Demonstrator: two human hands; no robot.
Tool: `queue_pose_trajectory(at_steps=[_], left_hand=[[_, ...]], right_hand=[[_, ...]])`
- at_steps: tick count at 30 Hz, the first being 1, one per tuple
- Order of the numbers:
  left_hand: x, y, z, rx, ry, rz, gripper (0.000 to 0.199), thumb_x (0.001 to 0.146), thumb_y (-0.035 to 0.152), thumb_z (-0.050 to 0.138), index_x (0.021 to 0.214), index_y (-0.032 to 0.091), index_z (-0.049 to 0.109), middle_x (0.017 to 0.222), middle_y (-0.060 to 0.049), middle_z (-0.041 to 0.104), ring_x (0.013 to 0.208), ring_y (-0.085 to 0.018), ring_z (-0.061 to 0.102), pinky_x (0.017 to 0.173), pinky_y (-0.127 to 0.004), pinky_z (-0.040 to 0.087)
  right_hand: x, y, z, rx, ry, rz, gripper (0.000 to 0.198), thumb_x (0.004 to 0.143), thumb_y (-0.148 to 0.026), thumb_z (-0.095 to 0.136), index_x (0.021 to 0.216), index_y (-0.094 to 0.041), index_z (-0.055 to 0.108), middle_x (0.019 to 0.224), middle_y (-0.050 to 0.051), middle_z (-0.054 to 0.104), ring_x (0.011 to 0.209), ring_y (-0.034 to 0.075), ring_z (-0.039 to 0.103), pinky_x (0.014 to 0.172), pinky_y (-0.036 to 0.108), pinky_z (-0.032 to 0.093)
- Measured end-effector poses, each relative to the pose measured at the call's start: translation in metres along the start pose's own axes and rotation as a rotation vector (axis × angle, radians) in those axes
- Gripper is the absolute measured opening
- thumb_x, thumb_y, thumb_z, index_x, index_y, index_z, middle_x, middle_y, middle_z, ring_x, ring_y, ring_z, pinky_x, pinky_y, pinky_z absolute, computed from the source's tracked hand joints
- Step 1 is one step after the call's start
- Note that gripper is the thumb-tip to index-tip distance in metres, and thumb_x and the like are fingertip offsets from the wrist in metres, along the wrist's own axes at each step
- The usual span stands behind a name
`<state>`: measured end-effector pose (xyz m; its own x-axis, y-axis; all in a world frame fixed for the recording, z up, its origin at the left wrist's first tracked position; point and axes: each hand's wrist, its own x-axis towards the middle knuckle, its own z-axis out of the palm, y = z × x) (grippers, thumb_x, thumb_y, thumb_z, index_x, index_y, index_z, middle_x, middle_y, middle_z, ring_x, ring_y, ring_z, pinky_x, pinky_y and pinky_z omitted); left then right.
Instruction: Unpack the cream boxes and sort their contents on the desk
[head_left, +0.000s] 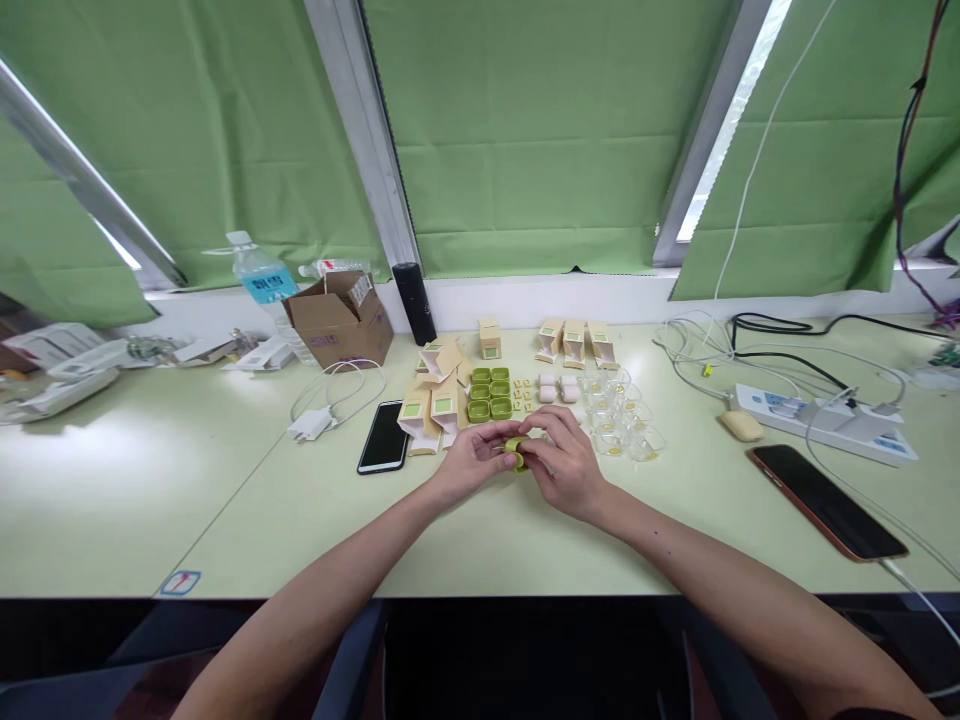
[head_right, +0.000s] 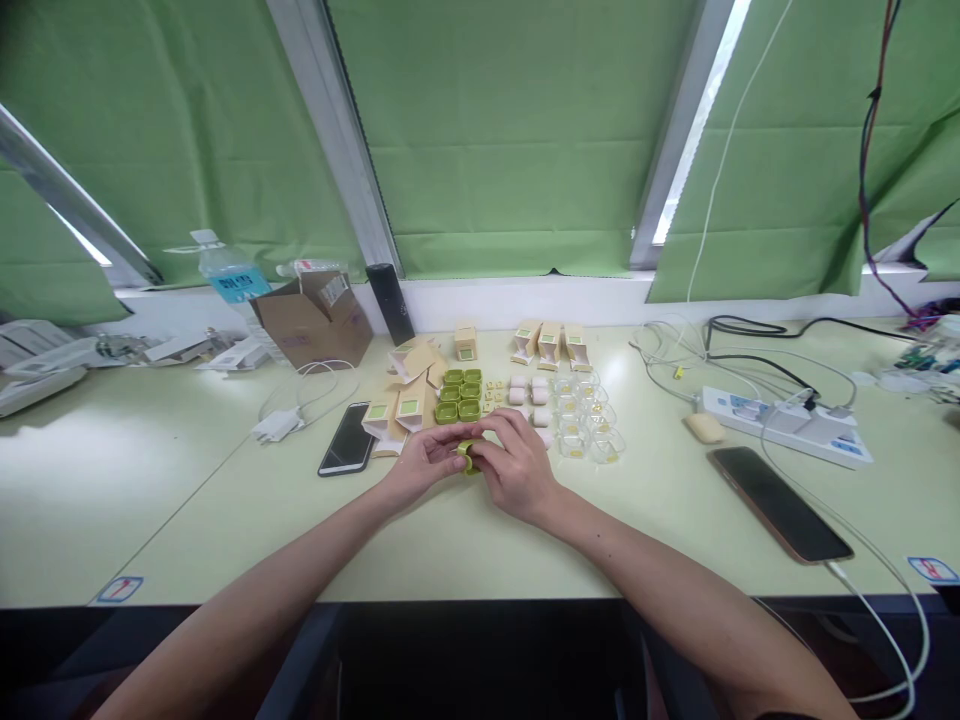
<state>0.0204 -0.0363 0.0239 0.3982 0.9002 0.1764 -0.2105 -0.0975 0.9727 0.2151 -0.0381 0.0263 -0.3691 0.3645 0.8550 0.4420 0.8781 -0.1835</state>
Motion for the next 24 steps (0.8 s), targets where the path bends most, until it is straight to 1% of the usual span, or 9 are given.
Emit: queue_pose_trajectory(at_steps=[4, 6, 8, 10, 13, 17, 19, 22, 24], left_hand=[[0.002, 0.005, -0.005, 0.079, 0.011, 0.080, 0.046, 0.075, 0.036, 0.087, 0.115, 0.018, 0.075, 0.122, -0.014, 0.070, 0.114, -0.028, 0.065, 0.093, -0.038, 0.055], [0.004, 0.007, -0.011, 0.141, 0.099, 0.144, 0.041, 0.077, 0.038, 0.085, 0.112, 0.019, 0.076, 0.118, -0.012, 0.069, 0.112, -0.025, 0.064, 0.093, -0.035, 0.054], [0.006, 0.008, -0.018, 0.188, 0.228, 0.205, 0.037, 0.080, 0.040, 0.082, 0.110, 0.020, 0.076, 0.115, -0.011, 0.068, 0.109, -0.024, 0.063, 0.091, -0.033, 0.053], [0.007, 0.010, -0.023, 0.232, 0.341, 0.256, 0.034, 0.081, 0.042, 0.080, 0.108, 0.021, 0.076, 0.114, -0.010, 0.067, 0.107, -0.023, 0.062, 0.088, -0.032, 0.053], [0.009, 0.009, -0.028, 0.313, 0.416, 0.325, 0.028, 0.082, 0.039, 0.078, 0.103, 0.021, 0.075, 0.112, -0.010, 0.065, 0.109, -0.023, 0.062, 0.090, -0.034, 0.053], [0.010, 0.004, -0.028, 0.457, 0.434, 0.374, 0.018, 0.081, 0.031, 0.076, 0.093, 0.019, 0.071, 0.113, -0.011, 0.065, 0.114, -0.025, 0.062, 0.098, -0.039, 0.052], [0.010, 0.002, -0.028, 0.548, 0.449, 0.378, 0.015, 0.081, 0.029, 0.074, 0.092, 0.020, 0.070, 0.113, -0.011, 0.066, 0.113, -0.026, 0.063, 0.099, -0.042, 0.052], [0.010, 0.003, -0.030, 0.705, 0.492, 0.396, 0.011, 0.082, 0.027, 0.073, 0.090, 0.021, 0.068, 0.113, -0.009, 0.069, 0.112, -0.026, 0.065, 0.100, -0.044, 0.051], [0.010, 0.004, -0.032, 0.828, 0.509, 0.414, 0.010, 0.082, 0.026, 0.075, 0.087, 0.021, 0.068, 0.116, -0.008, 0.069, 0.112, -0.026, 0.065, 0.102, -0.045, 0.049]], right_hand=[[0.005, -0.001, -0.006, 0.015, 0.038, -0.009, 0.017, 0.091, -0.011, 0.060, 0.098, -0.024, 0.069, 0.103, 0.010, 0.063, 0.107, 0.028, 0.056, 0.088, 0.049, 0.055], [0.008, 0.002, -0.011, 0.019, 0.087, 0.015, 0.016, 0.091, -0.014, 0.060, 0.099, -0.026, 0.069, 0.101, 0.009, 0.062, 0.105, 0.028, 0.057, 0.089, 0.051, 0.052], [0.011, 0.008, -0.015, 0.005, 0.114, 0.058, 0.014, 0.092, -0.016, 0.061, 0.097, -0.026, 0.069, 0.098, 0.008, 0.063, 0.102, 0.028, 0.058, 0.090, 0.050, 0.050], [0.012, 0.018, -0.017, -0.036, 0.076, 0.106, 0.011, 0.092, -0.018, 0.063, 0.091, -0.025, 0.070, 0.095, 0.007, 0.065, 0.099, 0.027, 0.057, 0.087, 0.046, 0.048], [0.015, 0.034, -0.014, -0.146, -0.117, 0.176, 0.013, 0.091, -0.016, 0.064, 0.081, -0.023, 0.071, 0.090, 0.005, 0.070, 0.093, 0.024, 0.057, 0.082, 0.039, 0.040], [0.025, 0.046, -0.004, -0.310, -0.464, 0.266, 0.020, 0.088, -0.009, 0.062, 0.076, -0.020, 0.072, 0.081, 0.004, 0.074, 0.084, 0.020, 0.058, 0.081, 0.037, 0.030], [0.034, 0.046, 0.002, -0.392, -0.607, 0.281, 0.023, 0.086, -0.006, 0.059, 0.074, -0.019, 0.073, 0.079, 0.005, 0.075, 0.085, 0.020, 0.059, 0.080, 0.037, 0.027], [0.049, 0.047, 0.013, -0.502, -0.770, 0.296, 0.024, 0.085, -0.006, 0.059, 0.075, -0.019, 0.075, 0.078, 0.007, 0.076, 0.089, 0.022, 0.061, 0.080, 0.037, 0.026], [0.056, 0.049, 0.020, -0.554, -0.835, 0.326, 0.021, 0.085, -0.008, 0.061, 0.078, -0.019, 0.078, 0.080, 0.010, 0.076, 0.091, 0.024, 0.063, 0.081, 0.037, 0.026]])
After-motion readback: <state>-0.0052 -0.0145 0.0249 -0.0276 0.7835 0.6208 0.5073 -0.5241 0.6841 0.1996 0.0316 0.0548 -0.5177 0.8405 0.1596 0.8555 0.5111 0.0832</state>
